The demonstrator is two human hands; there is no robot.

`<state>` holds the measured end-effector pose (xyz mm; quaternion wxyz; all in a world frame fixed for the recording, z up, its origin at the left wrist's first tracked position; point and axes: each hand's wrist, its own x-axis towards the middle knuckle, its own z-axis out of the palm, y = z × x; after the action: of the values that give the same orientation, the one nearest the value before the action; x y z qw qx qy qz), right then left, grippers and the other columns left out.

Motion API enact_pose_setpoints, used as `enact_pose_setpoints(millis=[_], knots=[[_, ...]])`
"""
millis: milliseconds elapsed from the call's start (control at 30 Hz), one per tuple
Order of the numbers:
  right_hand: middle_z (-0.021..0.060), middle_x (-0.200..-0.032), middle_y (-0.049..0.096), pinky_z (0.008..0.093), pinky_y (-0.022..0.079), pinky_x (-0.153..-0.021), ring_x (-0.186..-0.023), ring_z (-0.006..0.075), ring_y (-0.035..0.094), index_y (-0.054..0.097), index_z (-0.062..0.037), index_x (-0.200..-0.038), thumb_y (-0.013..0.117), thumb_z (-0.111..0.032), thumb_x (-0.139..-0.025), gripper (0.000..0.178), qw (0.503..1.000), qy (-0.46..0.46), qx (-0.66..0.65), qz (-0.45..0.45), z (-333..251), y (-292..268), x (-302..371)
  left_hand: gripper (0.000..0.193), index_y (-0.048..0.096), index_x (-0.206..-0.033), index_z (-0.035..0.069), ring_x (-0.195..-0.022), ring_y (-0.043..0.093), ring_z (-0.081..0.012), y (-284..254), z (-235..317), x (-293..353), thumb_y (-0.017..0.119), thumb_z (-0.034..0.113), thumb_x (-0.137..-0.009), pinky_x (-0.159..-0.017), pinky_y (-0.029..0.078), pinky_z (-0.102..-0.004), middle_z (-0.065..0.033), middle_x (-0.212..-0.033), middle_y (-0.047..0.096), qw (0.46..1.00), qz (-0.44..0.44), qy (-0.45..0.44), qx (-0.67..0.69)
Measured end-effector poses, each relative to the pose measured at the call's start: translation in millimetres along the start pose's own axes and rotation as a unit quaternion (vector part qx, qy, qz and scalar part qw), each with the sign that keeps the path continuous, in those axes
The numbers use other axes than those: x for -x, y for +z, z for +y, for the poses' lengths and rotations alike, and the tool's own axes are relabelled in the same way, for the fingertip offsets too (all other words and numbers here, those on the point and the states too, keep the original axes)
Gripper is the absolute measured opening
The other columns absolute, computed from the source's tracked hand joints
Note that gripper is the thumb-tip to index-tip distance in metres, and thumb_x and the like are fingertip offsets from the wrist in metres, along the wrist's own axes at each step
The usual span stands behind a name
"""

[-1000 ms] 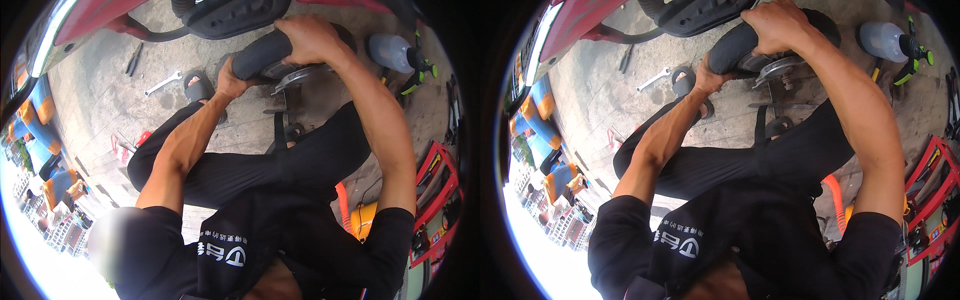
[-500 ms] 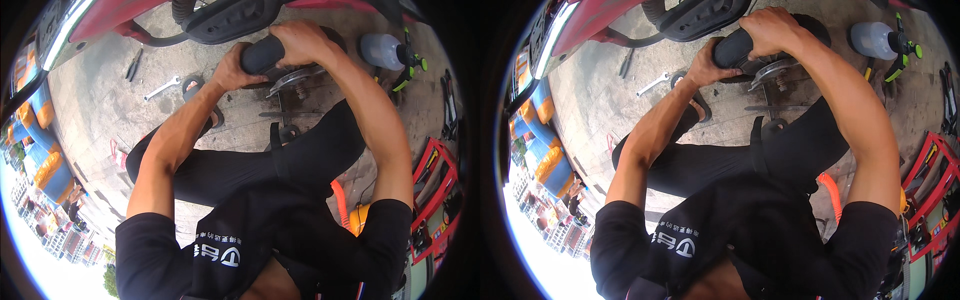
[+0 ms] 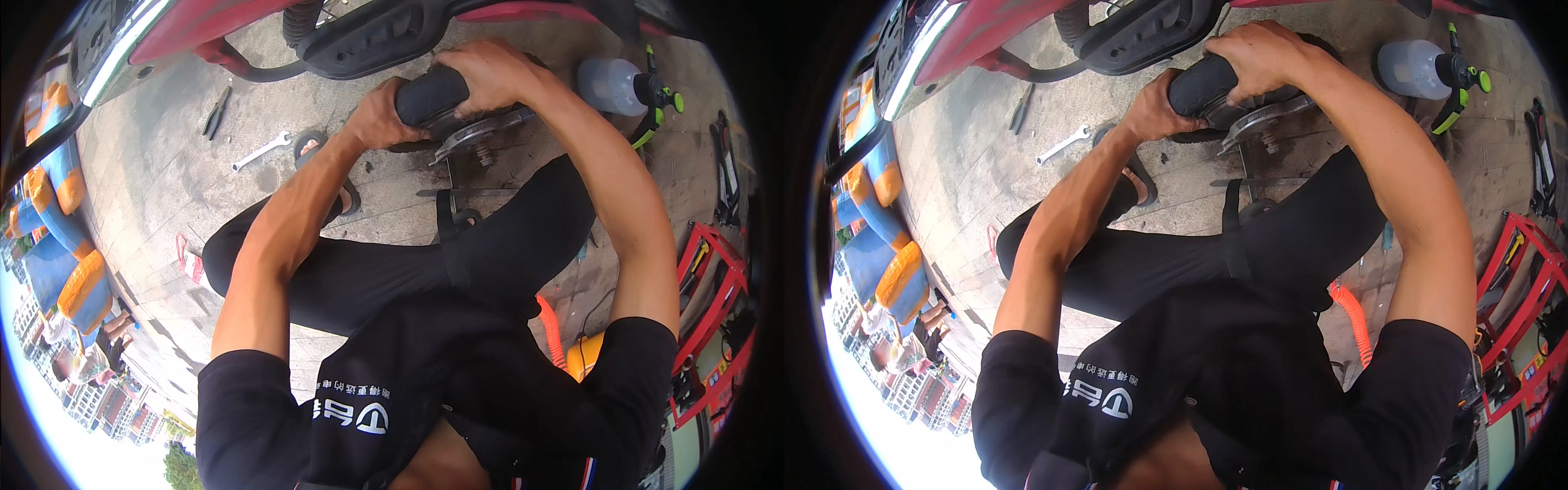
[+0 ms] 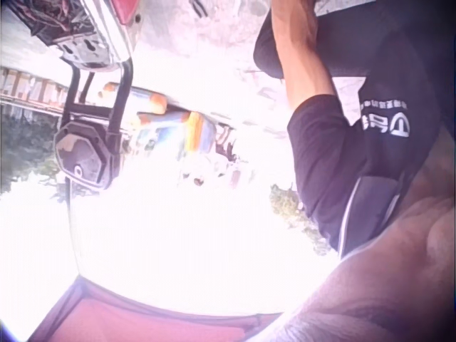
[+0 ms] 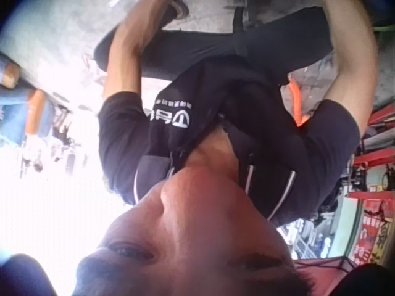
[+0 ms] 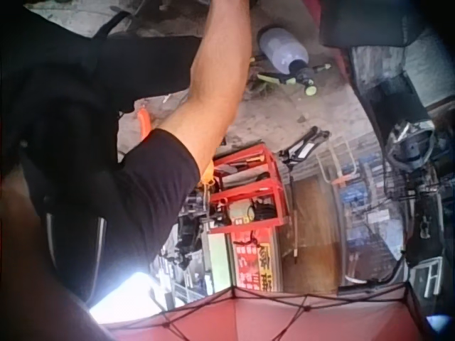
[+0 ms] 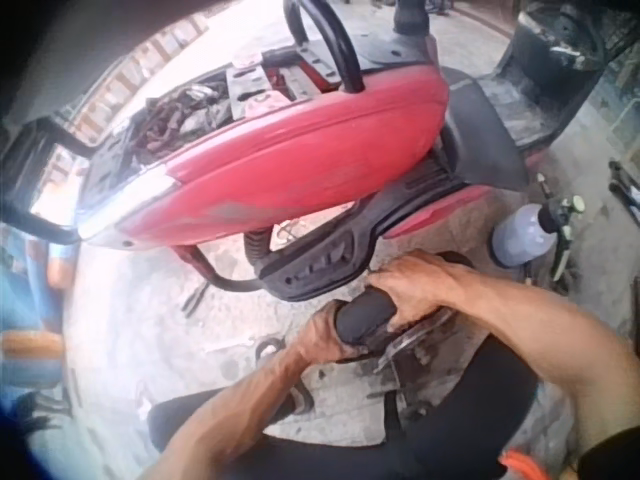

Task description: The person uses a metal tire lever to pry the tire bead off the rim of a red motorcycle's rear wheel. They repeatedly insert the lever, rotate the wheel, and reposition the tool to loosen the tire around the rim.

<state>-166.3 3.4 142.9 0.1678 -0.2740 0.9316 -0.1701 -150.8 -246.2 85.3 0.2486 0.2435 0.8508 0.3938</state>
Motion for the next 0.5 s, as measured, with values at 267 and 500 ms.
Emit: enact_pose_setpoints(millis=[267, 500], knots=[[0.0219, -0.097, 0.07, 0.0484, 0.054, -0.082, -0.094, 0.0412, 0.068, 0.065, -0.0021, -0.114, 0.092, -0.031, -0.053, 0.073, 0.997, 0.029, -0.013, -0.072, 16, 0, 0, 0.072, 0.065, -0.118, -0.001, -0.095, 0.07, -0.0262, -16, 8, -17, 0.093, 0.029, -0.058, -0.088, 0.055, -0.0363, -0.016, -0.102, 0.073, 0.985, -0.144, -0.073, -0.061], [0.0208, -0.1, 0.071, 0.0484, 0.053, -0.085, -0.098, 0.0407, 0.067, 0.066, -0.0043, -0.12, 0.092, -0.034, -0.055, 0.076, 0.995, 0.053, -0.016, -0.087, 15, -5, -7, 0.077, 0.063, -0.121, -0.001, -0.098, 0.069, -0.0269, -12, -4, -13, 0.094, 0.032, -0.059, -0.092, 0.053, -0.0361, -0.0168, -0.108, 0.071, 0.991, -0.12, -0.065, -0.001]])
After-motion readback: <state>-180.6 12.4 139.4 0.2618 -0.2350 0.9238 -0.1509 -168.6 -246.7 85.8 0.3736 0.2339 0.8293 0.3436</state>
